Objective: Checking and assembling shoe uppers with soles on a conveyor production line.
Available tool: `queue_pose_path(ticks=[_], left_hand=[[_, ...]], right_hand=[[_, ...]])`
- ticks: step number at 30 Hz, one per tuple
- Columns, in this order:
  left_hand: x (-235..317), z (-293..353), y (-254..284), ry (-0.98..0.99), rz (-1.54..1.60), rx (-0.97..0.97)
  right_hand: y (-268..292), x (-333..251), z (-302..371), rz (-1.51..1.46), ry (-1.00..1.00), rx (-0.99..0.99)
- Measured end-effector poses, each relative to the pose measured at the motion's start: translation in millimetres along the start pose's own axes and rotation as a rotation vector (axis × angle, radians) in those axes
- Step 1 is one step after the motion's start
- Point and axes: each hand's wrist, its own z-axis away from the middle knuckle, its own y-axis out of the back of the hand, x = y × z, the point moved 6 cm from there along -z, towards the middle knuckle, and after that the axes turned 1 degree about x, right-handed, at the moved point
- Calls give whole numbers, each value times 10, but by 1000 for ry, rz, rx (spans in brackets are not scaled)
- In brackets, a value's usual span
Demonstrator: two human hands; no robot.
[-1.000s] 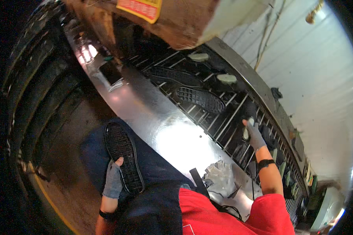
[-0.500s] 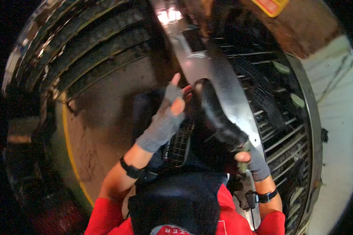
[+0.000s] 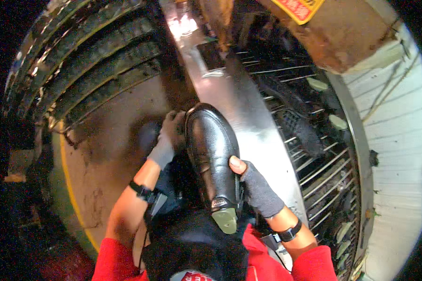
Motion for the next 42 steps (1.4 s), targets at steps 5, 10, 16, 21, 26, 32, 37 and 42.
queue_pose_path(ticks=[5, 10, 16, 21, 26, 32, 37, 42], left_hand=[[164, -79, 275, 313, 583, -61], [318, -190, 746, 250, 1592, -151], [506, -28, 854, 127, 1649, -228], [557, 98, 844, 176, 1651, -327], [640, 166, 894, 162, 1621, -359], [611, 257, 954, 115, 1518, -357], [682, 414, 1197, 42, 1222, -357], [700, 584, 1500, 70, 1040, -157]], right_hand=[[364, -118, -70, -12, 28, 117], [-91, -40, -245, -278, -18, -80], [-257, 451, -523, -234, -97, -237], [-306, 451, -462, -126, -26, -246], [-306, 460, -462, -25, -49, -205], [-344, 472, -454, -72, -33, -186], [-338, 368, -412, 55, 65, -190], [-490, 172, -439, 286, 198, -193]])
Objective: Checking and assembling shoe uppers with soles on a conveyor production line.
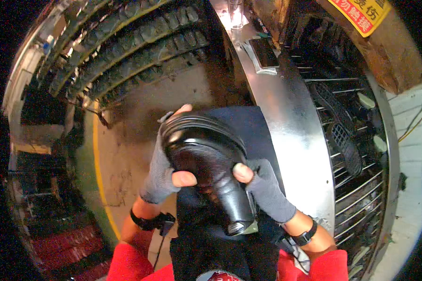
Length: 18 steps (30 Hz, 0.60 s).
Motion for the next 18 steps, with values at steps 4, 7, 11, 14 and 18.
queue_pose_path(ticks=[4, 7, 11, 14, 18], left_hand=[[-308, 165, 396, 33, 312, 249], [-405, 309, 361, 22, 471, 160], [-594, 387, 251, 23, 585, 71], [-775, 424, 124, 137, 720, 115], [-1426, 357, 103, 210, 1239, -326]], right_hand=[[-361, -296, 49, 139, 9, -70], [-133, -273, 40, 429, -104, -182], [173, -276, 119, 880, 522, 245], [92, -265, 6, 460, 436, 29], [-46, -306, 69, 454, 254, -195]])
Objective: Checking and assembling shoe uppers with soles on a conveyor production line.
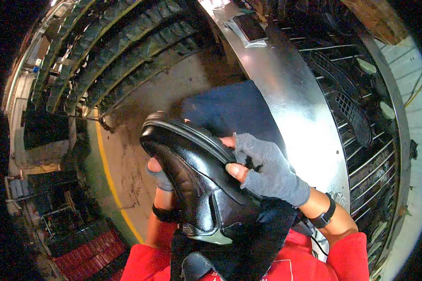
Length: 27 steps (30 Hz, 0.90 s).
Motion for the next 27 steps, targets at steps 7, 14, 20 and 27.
queue_pose_path(ticks=[7, 14, 20, 27], left_hand=[[192, -228, -497, -111, -640, 357], [-76, -902, -1563, 46, -1035, 200], [-205, -1038, -1649, 100, -1561, 134], [240, -795, -1904, -319, -1640, 502]], right_hand=[[499, -341, 138, 544, 254, 50], [511, -1195, -186, 498, 396, 129], [690, -1147, -177, 362, 437, 38], [548, -515, 50, -406, 286, 301]])
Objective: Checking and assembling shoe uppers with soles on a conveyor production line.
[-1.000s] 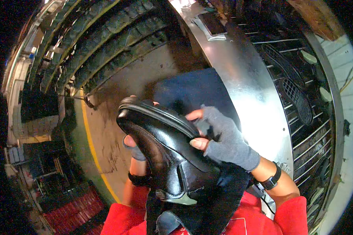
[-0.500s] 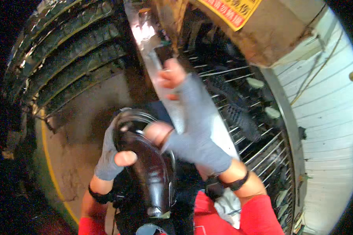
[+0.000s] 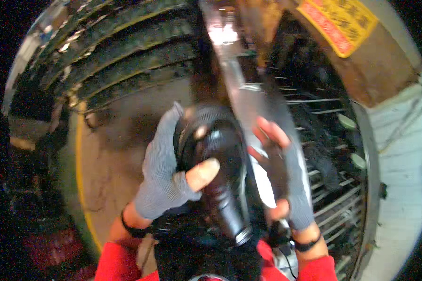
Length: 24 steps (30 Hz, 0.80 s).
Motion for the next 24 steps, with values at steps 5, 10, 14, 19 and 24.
queue_pose_path(ticks=[5, 10, 14, 19, 24], left_hand=[[-169, 23, 41, -13, -12, 340], [-433, 347, -150, 294, -115, 10], [-617, 701, -388, 239, -233, -171], [-440, 864, -384, 52, -241, -17], [-365, 324, -125, -70, 105, -112]], right_hand=[[-37, 374, 494, 356, -384, -44], [363, 311, 749, 129, -781, 2], [608, 428, 843, -215, -800, 114], [731, 445, 857, 61, -777, 59], [176, 345, 737, 533, -384, -97]])
